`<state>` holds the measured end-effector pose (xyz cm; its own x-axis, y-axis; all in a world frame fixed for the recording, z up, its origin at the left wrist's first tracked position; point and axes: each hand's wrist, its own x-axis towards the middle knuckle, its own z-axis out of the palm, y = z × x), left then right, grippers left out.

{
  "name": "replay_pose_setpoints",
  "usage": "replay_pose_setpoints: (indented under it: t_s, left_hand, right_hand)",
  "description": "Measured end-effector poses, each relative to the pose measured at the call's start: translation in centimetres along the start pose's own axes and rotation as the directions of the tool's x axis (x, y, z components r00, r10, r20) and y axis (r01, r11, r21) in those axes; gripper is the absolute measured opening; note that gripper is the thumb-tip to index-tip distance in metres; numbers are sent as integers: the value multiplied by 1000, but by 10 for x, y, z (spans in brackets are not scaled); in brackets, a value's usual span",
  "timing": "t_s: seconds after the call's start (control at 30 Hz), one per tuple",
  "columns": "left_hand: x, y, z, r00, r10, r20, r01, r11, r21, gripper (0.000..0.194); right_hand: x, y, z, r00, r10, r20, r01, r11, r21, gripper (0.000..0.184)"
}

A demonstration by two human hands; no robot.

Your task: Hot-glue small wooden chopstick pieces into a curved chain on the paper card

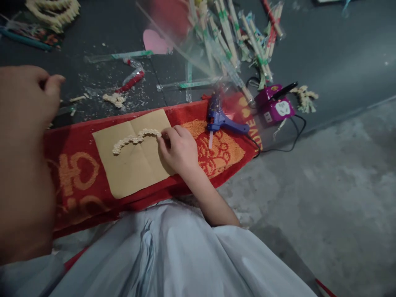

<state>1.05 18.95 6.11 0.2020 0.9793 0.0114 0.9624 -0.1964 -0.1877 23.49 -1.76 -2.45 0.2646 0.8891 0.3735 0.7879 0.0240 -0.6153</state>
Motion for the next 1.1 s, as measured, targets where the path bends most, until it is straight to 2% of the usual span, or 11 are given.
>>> replay_pose_setpoints:
  t_s: [0.03, 0.1, 0.23, 0.37, 0.47, 0.53, 0.63, 0.77, 0.97, 1.03, 1.1]
  left_hand:
    - [-5, 5, -5, 996, -80, 41, 79, 996, 42, 62]
    - [-13, 10, -10, 990, -113, 85, 108, 992, 68, 58]
    - [-22, 2, -4, 1000, -18, 19, 18, 1000, 1, 55]
    - [-29, -17, 12, 999, -9, -52, 6, 999, -53, 57]
    - [-38, -23, 22, 965, 165, -205, -208, 955, -213, 55]
    - [-45, -21, 27, 918, 322, -233, -384, 868, -315, 53]
    - [-57, -8, 31, 866, 452, -212, -498, 749, -437, 52]
    - [-65, 14, 27, 840, 514, -173, -515, 657, -551, 39]
    - [-50, 40, 14, 771, 637, 6, -543, 662, -517, 33]
    - [-45, 43, 11, 738, 674, 26, -572, 646, -506, 33]
    - [-46, 42, 9, 738, 675, 11, -574, 636, -515, 36]
  right_hand:
    - [0, 0, 0, 1000, -3, -11, 3, 1000, 8, 13]
    - [-1, 1, 1, 1000, -4, -29, 4, 1000, 26, 12]
    - [-1, 1, 1, 999, 19, -27, -18, 999, 49, 12]
    - [-1, 0, -1, 999, 45, 14, -46, 998, 31, 12]
    - [-1, 0, -1, 998, 56, 21, -56, 998, 30, 12]
    - [-1, 0, -1, 999, 48, 9, -49, 998, 42, 12]
    - [-1, 0, -1, 999, 41, 1, -41, 998, 56, 11]
    - [-2, 1, -1, 1000, 27, -8, -27, 997, 69, 10]
    - [-2, 0, -2, 999, 32, 10, -33, 998, 62, 9]
    - [-3, 0, -2, 1000, 22, -2, -22, 998, 65, 10]
    - [-3, 1, -2, 1000, 2, -21, -1, 998, 64, 12]
